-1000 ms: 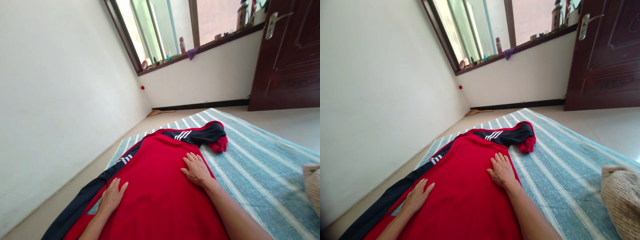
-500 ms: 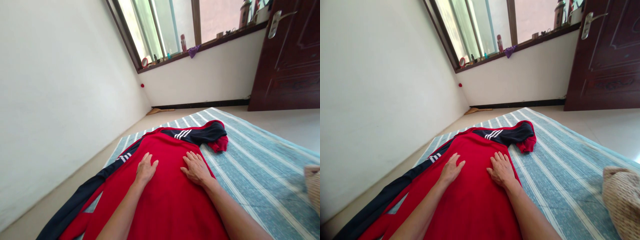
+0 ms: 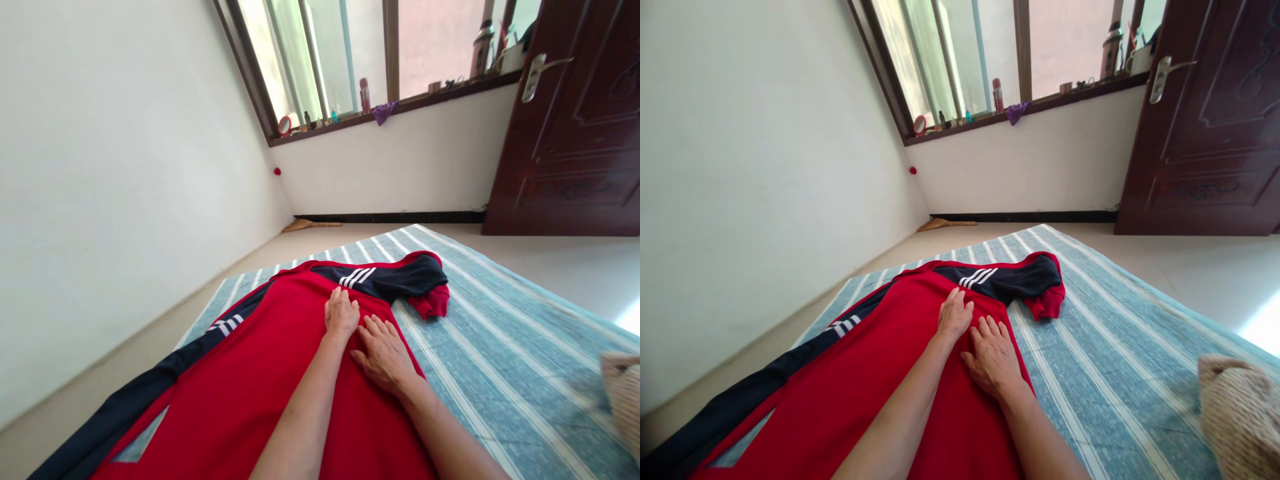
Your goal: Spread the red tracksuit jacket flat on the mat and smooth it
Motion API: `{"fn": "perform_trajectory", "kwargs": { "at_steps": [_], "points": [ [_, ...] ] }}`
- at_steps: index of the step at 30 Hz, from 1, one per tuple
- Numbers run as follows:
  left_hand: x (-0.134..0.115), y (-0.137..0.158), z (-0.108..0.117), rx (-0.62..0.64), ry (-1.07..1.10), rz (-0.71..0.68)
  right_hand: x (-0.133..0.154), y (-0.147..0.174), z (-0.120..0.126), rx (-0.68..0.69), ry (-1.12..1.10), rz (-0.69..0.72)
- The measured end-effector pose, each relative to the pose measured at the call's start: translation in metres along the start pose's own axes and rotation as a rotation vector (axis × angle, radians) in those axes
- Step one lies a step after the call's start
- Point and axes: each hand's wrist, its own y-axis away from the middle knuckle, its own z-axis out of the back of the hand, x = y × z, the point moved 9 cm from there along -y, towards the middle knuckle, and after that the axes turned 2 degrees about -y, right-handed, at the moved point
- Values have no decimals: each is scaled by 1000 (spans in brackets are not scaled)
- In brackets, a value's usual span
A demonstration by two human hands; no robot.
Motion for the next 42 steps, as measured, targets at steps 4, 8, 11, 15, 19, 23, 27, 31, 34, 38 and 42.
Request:
{"fn": "perform_trajectory", "kwargs": {
  "at_steps": [4, 8, 11, 15, 19, 23, 27, 31, 34, 38, 42],
  "points": [
    [13, -9, -7, 2, -37, 66, 0, 0, -1, -14, 6, -6],
    [21, -11, -19, 1, -60, 78, -1, 0, -5, -4, 18, -19],
    [23, -10, -26, 2, -66, 68, -2, -1, -10, 27, 36, -31],
    [24, -9, -34, 22, -58, 46, -3, -1, -13, 47, 69, -50],
    [24, -7, -39, 34, -39, 34, -3, 2, -13, 30, 103, -45],
    [25, -8, -37, 63, -7, 21, -3, 5, -16, -14, 135, -19],
    [37, -21, -20, 108, 38, -36, -6, 5, -21, -45, 156, 2],
    [76, -34, 11, 45, 37, -1, -9, 4, -25, -53, 159, 13],
    [113, -37, 28, -5, -10, 95, -10, 4, -26, -65, 159, 17],
    [155, -34, 40, -53, -76, 177, -12, 5, -25, -61, 178, 5],
    [180, -32, 38, -57, -103, 214, -12, 5, -25, -66, 184, 4]
  ]
}}
